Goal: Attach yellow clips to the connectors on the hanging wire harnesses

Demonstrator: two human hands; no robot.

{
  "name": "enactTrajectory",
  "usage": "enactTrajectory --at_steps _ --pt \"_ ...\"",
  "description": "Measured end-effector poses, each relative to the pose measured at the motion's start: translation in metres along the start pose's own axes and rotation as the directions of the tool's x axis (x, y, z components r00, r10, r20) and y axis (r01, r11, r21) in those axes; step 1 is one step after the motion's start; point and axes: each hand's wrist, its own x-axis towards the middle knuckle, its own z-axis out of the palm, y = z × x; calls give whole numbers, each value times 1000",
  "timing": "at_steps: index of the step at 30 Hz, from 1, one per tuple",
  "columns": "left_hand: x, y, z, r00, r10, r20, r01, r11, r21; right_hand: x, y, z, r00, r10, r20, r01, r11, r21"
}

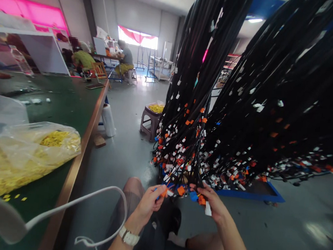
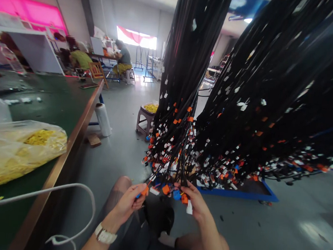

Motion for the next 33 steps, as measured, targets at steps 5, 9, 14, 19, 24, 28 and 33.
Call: enactTrajectory --at_steps 5,9,14,19,24,28,33 --pt "-1 0 3 1000 -16 16 16 1000 15 11 -4 -32 991 -125 -45 113 973 -204" --pt "0 -1 4 1000 -18 14 17 999 30 21 -3 -49 974 -227 -25 205 917 -341" --pt "1 -1 6 1000 -18 4 18 999 41 28 -3 -55 949 -310 -64 238 833 -500" --pt "1 -1 6 1000 -19 0 19 999 39 30 -4 -59 940 -333 -74 247 814 -526" --pt "1 -2 7 1000 -25 -1 25 999 41 30 -8 -63 933 -348 -91 240 791 -563" --pt "1 -2 8 1000 -28 -1 28 998 49 28 -12 -61 932 -354 -81 232 752 -617" --pt "1 -1 8 1000 -26 2 26 999 43 22 -21 -59 929 -366 -61 238 714 -658"
